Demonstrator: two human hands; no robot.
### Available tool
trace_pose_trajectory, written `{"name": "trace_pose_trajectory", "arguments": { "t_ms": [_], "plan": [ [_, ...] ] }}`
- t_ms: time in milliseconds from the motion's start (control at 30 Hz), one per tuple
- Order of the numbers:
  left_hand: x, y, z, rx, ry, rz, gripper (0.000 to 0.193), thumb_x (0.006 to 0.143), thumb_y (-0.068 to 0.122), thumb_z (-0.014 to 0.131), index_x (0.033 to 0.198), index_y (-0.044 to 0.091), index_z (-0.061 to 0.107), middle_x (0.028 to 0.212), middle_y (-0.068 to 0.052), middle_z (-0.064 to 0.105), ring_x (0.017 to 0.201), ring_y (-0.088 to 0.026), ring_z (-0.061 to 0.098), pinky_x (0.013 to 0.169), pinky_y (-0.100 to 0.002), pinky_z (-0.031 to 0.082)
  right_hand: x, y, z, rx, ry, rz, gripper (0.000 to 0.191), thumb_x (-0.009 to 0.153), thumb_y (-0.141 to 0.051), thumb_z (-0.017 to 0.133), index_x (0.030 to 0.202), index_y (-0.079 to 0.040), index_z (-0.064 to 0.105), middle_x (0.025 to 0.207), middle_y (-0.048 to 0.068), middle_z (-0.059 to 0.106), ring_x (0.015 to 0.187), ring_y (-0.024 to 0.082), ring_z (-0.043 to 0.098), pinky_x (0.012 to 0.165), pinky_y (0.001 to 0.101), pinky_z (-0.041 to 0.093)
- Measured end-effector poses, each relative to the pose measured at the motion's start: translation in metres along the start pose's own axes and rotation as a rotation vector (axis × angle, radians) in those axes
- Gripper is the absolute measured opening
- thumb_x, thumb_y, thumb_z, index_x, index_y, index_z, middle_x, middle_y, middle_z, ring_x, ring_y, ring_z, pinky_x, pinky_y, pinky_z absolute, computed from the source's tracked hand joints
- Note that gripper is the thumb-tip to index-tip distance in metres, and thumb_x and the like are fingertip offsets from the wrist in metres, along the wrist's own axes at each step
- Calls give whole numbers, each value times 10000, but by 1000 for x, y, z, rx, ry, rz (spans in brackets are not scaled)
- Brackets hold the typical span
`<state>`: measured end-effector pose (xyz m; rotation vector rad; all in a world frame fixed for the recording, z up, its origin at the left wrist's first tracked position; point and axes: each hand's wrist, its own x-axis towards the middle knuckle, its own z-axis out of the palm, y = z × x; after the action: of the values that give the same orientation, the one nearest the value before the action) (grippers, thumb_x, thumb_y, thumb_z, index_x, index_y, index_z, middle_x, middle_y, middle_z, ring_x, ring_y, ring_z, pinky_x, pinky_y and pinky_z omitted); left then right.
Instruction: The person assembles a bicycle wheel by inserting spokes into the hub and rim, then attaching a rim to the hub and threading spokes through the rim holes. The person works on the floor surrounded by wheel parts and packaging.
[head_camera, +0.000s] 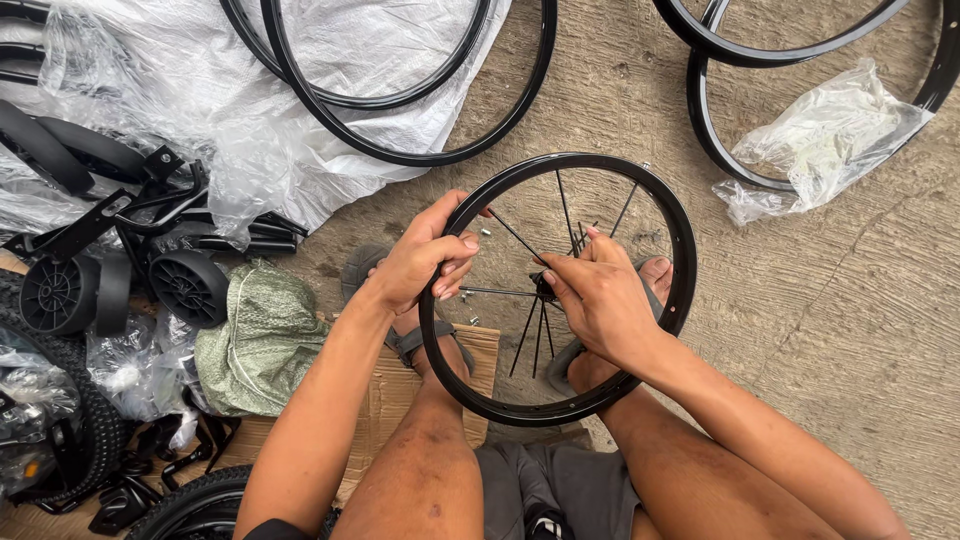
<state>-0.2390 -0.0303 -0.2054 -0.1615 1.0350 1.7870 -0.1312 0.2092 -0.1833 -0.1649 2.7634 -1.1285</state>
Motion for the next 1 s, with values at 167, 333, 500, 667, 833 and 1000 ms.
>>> {"name": "trace_pose_trajectory", "arguments": {
  "t_ms": [167,333,500,667,833,1000],
  "plan": [
    [-3,1,1,2,-7,8,441,885,2,516,1324,31,481,642,32,425,401,-40,412,386,-228,385,2,-2,0,-8,-13,-13,226,916,-129,713,1121,-44,758,713,102,545,764,296,538,1094,542,459],
    [-4,3,4,33,-30,37,445,883,15,526,1326,16,478,650,21,418,411,-45,412,401,-227,385,7,-9,-1,-33,-12,-34,224,920,-146,719,1120,-61,769,717,105,539,785,301,523,1108,538,427],
    [-10,9,11,28,-66,62,492,914,129,498,1390,23,438,662,12,423,461,-54,427,441,-218,399,20,-17,-5,6,-14,-3,226,939,-172,718,1136,-74,770,715,82,555,803,280,504,1085,494,416],
    [-16,15,16,-100,-134,81,516,976,252,434,1442,39,376,706,-15,473,513,-75,456,497,-212,422,30,-19,-17,59,-38,-108,337,885,-259,773,1142,-43,740,755,55,619,841,241,540,1142,566,346],
    [-18,12,13,-16,-100,71,507,948,206,485,1408,17,387,714,-18,463,530,-86,458,513,-225,421,28,-9,-21,95,-66,-46,346,839,-295,827,1084,-63,748,760,25,627,818,229,523,1142,528,393],
    [-14,9,7,112,-45,88,481,916,156,531,1367,-7,495,834,-29,513,820,-137,555,770,-303,478,23,4,-19,94,-12,-26,283,881,-274,812,1043,-59,725,850,37,668,888,229,544,1134,487,425]
  ]
}}
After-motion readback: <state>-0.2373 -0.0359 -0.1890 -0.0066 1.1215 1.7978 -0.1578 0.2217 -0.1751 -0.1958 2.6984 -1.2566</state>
